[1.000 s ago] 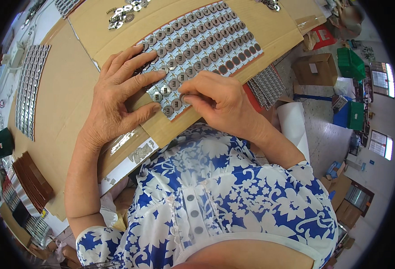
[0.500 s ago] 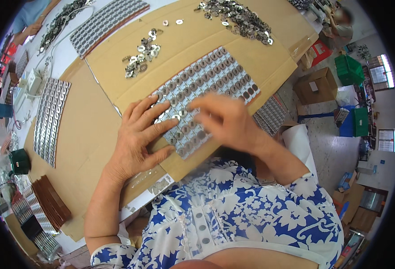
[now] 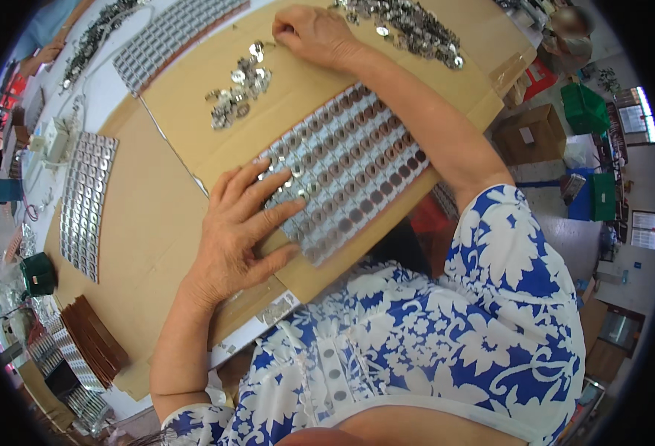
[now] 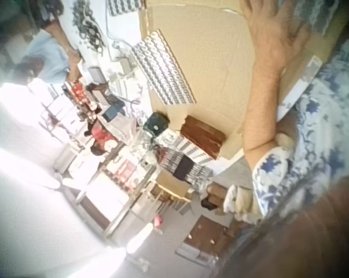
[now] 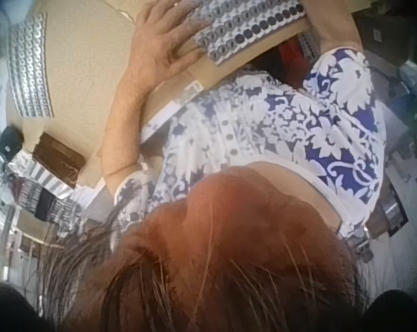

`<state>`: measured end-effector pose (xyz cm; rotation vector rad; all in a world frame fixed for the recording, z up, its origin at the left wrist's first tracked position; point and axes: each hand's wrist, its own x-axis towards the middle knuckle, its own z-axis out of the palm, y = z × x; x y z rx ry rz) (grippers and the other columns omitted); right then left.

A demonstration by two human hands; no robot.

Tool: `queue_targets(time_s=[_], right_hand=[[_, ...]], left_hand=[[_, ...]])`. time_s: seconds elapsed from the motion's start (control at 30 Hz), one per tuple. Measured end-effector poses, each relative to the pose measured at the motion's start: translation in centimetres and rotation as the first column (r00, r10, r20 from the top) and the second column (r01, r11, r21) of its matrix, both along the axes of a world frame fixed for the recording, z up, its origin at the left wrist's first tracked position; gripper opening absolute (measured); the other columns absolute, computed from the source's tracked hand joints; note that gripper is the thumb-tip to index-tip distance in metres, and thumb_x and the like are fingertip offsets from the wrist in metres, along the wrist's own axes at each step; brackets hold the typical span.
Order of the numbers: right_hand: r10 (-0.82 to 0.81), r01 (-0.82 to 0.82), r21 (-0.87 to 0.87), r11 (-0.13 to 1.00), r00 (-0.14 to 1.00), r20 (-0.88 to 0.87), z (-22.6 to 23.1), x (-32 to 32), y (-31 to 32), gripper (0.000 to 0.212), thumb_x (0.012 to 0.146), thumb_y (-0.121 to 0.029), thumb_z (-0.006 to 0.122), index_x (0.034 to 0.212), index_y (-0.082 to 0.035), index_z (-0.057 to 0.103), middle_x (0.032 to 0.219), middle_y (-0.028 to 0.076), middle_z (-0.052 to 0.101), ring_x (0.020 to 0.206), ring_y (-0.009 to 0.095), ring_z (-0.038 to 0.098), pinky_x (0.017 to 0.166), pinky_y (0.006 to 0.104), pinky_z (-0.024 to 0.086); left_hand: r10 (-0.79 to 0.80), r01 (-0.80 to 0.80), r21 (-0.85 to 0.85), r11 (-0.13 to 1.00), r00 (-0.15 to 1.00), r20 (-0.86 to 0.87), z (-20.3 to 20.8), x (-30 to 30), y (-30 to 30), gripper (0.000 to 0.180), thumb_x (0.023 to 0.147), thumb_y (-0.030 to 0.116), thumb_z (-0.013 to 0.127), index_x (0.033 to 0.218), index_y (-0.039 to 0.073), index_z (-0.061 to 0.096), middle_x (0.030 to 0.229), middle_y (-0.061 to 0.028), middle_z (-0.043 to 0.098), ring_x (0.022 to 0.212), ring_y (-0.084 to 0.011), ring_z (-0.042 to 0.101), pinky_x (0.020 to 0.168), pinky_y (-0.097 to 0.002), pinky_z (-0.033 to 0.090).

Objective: The person inserts small metal parts into a sorting tray by hand.

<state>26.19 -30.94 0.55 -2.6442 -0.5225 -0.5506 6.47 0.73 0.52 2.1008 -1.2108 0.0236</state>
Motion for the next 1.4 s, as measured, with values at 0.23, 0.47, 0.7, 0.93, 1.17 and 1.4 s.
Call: queue_targets(time_s=[0.23,0.47,0.7,0.93,1.17,1.4], right_hand=[[0.301,0.020,0.607,0.795,0.855,-0.423,3.5,-15.8,0.9,0.014,0.112,-0.010,0.067,0.119,0.000,0.075,0.094,0.003,0.072,0.083,0.010,0.068,0.071,0.0254,0.055],[0.224,0.305,0.552,0.776,0.685,-0.693,3.2,-26.2,2.8,0.008,0.105,0.004,0.072,0.112,0.001,0.076,0.097,0.003,0.074,0.083,0.007,0.070,0.069,0.0256,0.059],[0.354,-0.132,0.435,0.891,0.803,-0.479,1.6,-26.9,2.1,0.013,0.101,0.007,0.077,0.113,0.002,0.079,0.093,0.005,0.073,0.075,0.009,0.067,0.063,0.0260,0.051],[0.241,0.056,0.451,0.891,0.783,-0.573,1.6,-27.9,3.4,0.017,0.094,0.009,0.083,0.108,0.001,0.080,0.093,0.007,0.072,0.076,0.015,0.069,0.064,0.0297,0.050],[0.225,-0.065,0.422,0.904,0.912,-0.343,-0.6,-28.4,3.4,0.022,0.092,0.005,0.086,0.112,0.000,0.080,0.094,0.009,0.071,0.082,0.024,0.072,0.068,0.0345,0.054],[0.294,-0.114,0.466,0.877,0.896,-0.334,-0.8,-27.8,2.2,0.020,0.098,0.001,0.082,0.118,-0.001,0.081,0.098,0.009,0.072,0.084,0.024,0.074,0.070,0.0356,0.056]], left_hand=[[0.017,-0.017,0.022,1.000,1.000,0.004,-0.4,0.3,0.5,0.060,0.078,0.026,0.091,0.135,0.013,0.080,0.160,-0.0142,0.065,0.155,-0.0429,0.052,0.129,-0.0621,0.037],[0.052,-0.052,0.047,0.998,0.999,-0.006,-0.5,0.1,0.4,0.059,0.080,0.033,0.096,0.135,0.016,0.083,0.157,-0.0111,0.070,0.156,-0.0419,0.054,0.127,-0.0614,0.040],[0.077,-0.078,0.043,0.996,0.996,0.035,-0.9,-0.3,0.1,0.054,0.080,0.030,0.094,0.130,0.014,0.081,0.155,-0.0099,0.069,0.153,-0.0394,0.055,0.128,-0.0600,0.039],[0.081,-0.083,0.038,0.996,0.996,0.049,-1.2,-0.3,0.1,0.055,0.080,0.031,0.094,0.131,0.014,0.081,0.154,-0.0102,0.070,0.152,-0.0395,0.055,0.128,-0.0592,0.039],[0.079,-0.081,0.044,0.996,0.996,0.042,-1.0,0.2,0.1,0.054,0.081,0.030,0.093,0.130,0.014,0.081,0.155,-0.0111,0.069,0.153,-0.0398,0.055,0.128,-0.0591,0.039],[0.043,-0.045,0.048,0.998,0.998,0.051,-1.2,0.6,0.6,0.056,0.084,0.035,0.094,0.134,0.014,0.081,0.158,-0.0129,0.069,0.153,-0.0435,0.055,0.126,-0.0621,0.041]])
